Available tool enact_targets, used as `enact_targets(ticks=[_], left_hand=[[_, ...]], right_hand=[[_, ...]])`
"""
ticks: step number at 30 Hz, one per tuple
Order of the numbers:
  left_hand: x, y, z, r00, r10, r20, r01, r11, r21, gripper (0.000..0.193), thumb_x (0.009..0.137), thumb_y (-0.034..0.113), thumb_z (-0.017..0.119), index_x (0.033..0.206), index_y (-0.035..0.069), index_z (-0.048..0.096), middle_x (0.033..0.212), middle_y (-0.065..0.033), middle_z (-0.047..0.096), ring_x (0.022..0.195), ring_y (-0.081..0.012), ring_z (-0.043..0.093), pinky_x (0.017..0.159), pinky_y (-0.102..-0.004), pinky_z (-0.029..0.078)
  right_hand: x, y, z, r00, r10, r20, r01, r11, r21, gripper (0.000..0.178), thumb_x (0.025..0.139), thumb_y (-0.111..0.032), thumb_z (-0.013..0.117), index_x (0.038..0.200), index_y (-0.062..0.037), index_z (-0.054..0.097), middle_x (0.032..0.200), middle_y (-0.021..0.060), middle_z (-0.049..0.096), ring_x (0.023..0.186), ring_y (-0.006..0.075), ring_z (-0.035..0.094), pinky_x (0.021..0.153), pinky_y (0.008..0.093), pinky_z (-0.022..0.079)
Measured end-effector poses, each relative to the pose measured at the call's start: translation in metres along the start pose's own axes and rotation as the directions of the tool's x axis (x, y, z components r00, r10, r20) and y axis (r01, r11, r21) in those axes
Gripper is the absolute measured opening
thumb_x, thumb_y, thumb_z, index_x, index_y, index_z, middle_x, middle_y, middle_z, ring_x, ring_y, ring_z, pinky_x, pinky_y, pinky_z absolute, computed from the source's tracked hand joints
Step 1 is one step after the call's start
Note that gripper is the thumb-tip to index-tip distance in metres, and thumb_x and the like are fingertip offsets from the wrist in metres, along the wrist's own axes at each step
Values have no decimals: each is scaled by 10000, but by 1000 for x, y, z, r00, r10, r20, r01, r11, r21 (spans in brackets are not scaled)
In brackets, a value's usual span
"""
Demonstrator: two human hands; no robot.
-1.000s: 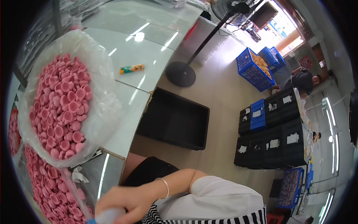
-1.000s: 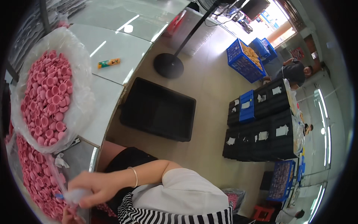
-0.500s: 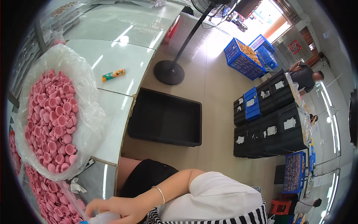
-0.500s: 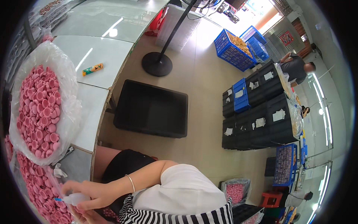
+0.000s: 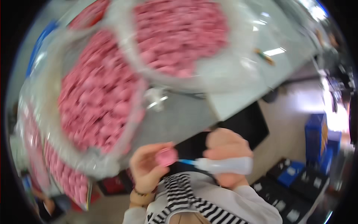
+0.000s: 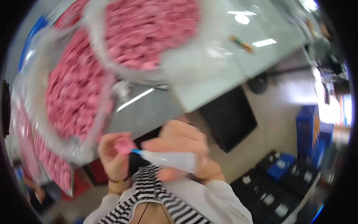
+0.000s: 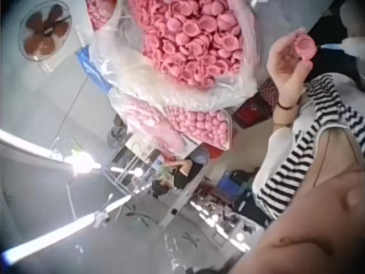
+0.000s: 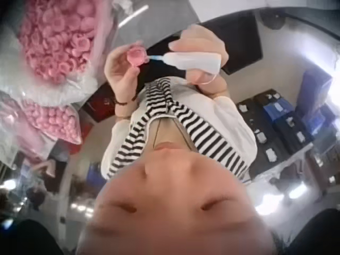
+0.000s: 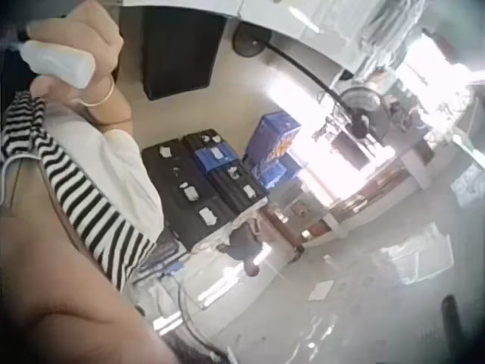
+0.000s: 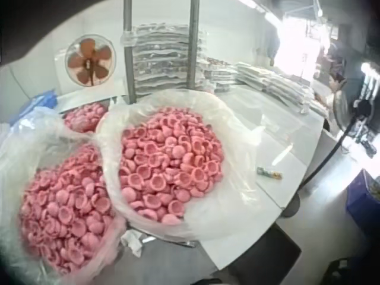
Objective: The person applies adhesive onto plastic toy shell halves using a squeeze bottle, presses the matching pieces together to assemble them, and places the finished parts onto a tray.
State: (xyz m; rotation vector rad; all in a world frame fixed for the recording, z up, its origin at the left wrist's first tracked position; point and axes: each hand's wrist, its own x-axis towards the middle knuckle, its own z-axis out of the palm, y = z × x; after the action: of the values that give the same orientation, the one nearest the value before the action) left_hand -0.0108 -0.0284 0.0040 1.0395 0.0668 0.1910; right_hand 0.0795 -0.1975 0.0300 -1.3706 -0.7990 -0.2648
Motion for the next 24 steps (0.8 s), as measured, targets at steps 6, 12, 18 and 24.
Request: enact_targets(ticks=[6, 12, 18, 24], left_hand=[[-1, 8, -9, 993, -1, 119, 22, 985, -171, 418, 748, -122, 561, 1144, -49, 448, 1215, -248, 459, 1102, -246, 496, 934, -353, 402], [0, 8, -13, 991, -12, 135, 35, 985, -170, 415, 745, -129, 560, 1137, -55, 444, 1221, -254, 450, 1099, -238, 499, 927, -346, 410], [2, 6, -14, 991, -13, 132, 39, 980, -197, 409, 745, -135, 554, 1132, -60, 444, 1221, -260, 448, 1099, -240, 500, 925, -342, 411], [2, 5, -14, 990, 0, 143, 24, 986, -167, 421, 740, -137, 559, 1138, -63, 443, 1218, -261, 450, 1096, -245, 503, 919, -345, 417]], right_hand=[[-5, -1, 26, 1000, -2, 19, 2, 1000, -15, 538, 778, -520, 552, 831, 12, 610, 584, 45, 498, 466, 147, 441, 400, 250, 313], [-5, -1, 35, 998, -4, 62, 7, 999, -48, 531, 768, -516, 562, 851, 6, 611, 601, 34, 501, 474, 146, 444, 404, 257, 317], [-2, 0, 32, 997, 4, 76, 0, 999, -53, 541, 775, -521, 546, 858, 10, 610, 601, 34, 492, 480, 147, 446, 407, 255, 322], [2, 2, 35, 993, -58, 108, 68, 993, -92, 595, 827, -538, 470, 877, 48, 562, 605, 49, 468, 469, 134, 412, 375, 235, 287]])
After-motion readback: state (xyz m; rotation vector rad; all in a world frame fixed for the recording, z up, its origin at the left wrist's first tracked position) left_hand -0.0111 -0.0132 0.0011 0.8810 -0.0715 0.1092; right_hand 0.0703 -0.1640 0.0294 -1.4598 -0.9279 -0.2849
